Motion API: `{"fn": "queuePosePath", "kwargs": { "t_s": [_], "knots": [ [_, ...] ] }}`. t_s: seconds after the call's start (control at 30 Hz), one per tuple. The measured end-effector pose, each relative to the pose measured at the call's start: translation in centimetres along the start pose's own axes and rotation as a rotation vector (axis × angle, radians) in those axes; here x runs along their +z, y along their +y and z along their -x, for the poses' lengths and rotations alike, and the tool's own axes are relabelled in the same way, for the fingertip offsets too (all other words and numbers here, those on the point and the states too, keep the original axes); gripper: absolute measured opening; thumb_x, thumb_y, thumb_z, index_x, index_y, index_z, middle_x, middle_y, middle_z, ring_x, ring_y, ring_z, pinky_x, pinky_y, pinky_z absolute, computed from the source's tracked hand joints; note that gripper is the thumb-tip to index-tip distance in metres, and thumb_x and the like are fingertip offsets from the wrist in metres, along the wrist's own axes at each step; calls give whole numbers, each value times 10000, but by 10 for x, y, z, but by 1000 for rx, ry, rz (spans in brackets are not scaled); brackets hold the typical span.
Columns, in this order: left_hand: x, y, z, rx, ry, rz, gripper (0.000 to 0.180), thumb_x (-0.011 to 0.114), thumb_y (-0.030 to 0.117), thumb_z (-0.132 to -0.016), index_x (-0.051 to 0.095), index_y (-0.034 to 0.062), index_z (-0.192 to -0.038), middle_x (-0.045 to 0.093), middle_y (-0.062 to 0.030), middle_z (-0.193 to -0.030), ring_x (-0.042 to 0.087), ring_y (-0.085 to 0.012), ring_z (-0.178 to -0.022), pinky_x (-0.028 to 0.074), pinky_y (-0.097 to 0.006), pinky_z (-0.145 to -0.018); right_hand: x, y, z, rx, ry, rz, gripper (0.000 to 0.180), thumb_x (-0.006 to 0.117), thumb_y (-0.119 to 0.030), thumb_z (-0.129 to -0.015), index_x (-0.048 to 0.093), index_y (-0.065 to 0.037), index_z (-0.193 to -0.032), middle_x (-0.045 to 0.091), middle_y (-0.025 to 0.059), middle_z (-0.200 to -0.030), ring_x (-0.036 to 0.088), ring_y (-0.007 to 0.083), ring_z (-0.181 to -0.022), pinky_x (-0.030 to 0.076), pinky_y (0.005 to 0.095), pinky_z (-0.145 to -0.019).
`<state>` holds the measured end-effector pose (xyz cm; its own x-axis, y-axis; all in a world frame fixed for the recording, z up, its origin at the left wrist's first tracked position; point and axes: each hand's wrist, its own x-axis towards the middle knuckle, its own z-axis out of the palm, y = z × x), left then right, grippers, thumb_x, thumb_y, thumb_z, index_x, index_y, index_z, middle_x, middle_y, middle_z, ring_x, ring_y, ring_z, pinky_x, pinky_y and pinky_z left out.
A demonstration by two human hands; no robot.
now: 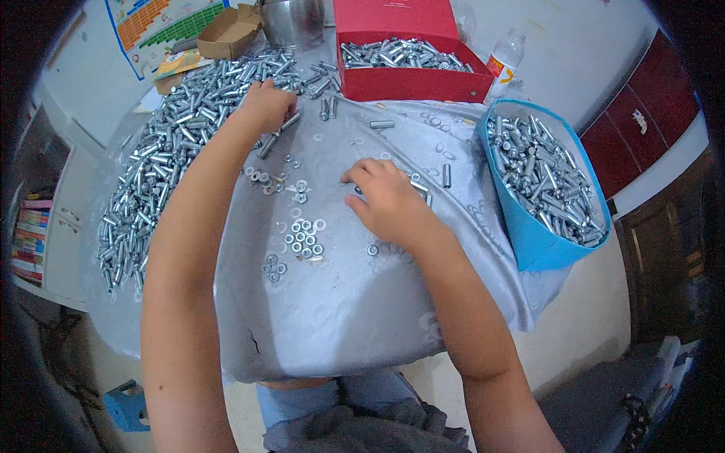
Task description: The person sits at a table covered with a large pile of metal bolts, nuts, and washers. They repeatedly pick up a bolt and a nut, screw them together by hand, and place the assembled unit into a blue plastic bin. The person also occasionally sorts through the loose pile of bolts with their hands.
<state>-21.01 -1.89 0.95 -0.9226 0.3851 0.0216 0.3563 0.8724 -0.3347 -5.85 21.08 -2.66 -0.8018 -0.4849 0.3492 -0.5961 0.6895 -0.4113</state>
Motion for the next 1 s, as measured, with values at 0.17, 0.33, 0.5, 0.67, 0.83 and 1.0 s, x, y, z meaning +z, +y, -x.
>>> {"fn": "queuePosePath", "kwargs": {
  "t_s": [0.17, 0.33, 0.5, 0.67, 0.83, 1.0],
  "knots": [
    [2, 1, 26, 11, 260, 299, 149, 542, 163, -796, 575, 90, -922, 605, -126, -863, 538, -295, -894, 405, -394, -753, 0, 0, 0, 5, -3, 6, 262, 590, -147, -764, 554, -58, -1009, 522, 108, -1023, 473, 289, -992, 366, 385, -881],
    [-5, 12, 39, -200, 695, 936, 194, 462, 160, -830, 484, 1, -940, 563, -216, -803, 554, -364, -772, 427, -411, -694, -3, 0, 1, 52, -81, 22, 276, 573, -171, -778, 544, -62, -1030, 511, 111, -1045, 458, 291, -1016, 359, 390, -894],
    [-6, -5, 33, -343, 494, 548, 169, 483, 140, -787, 560, 91, -929, 599, -147, -802, 580, -323, -770, 453, -390, -662, 2, 4, -1, 37, -61, 47, 293, 589, -193, -764, 555, -38, -1011, 511, 129, -1071, 456, 299, -1042, 365, 418, -893],
    [23, -19, 2, -164, 137, 100, 306, 512, 136, -781, 624, 249, -1042, 626, -126, -916, 609, -270, -834, 484, -402, -690, 2, 1, -3, 18, -47, 28, 298, 588, -195, -762, 550, -26, -1005, 508, 136, -1062, 458, 300, -1028, 365, 416, -886],
    [35, -11, -17, -262, 219, 160, 287, 501, 136, -788, 628, 229, -1028, 628, -121, -924, 611, -277, -839, 484, -396, -707, 2, -1, 1, -33, 15, 42, 313, 605, -188, -748, 543, -15, -1001, 507, 144, -1046, 461, 306, -1009, 371, 415, -865],
    [33, -10, -31, -208, 237, 119, 242, 522, 153, -782, 643, 187, -989, 627, -140, -908, 609, -298, -836, 484, -404, -700, 7, 2, 3, -56, 75, 42, 311, 618, -179, -732, 537, -18, -985, 505, 146, -1027, 465, 304, -986, 372, 413, -848]
  ]
}}
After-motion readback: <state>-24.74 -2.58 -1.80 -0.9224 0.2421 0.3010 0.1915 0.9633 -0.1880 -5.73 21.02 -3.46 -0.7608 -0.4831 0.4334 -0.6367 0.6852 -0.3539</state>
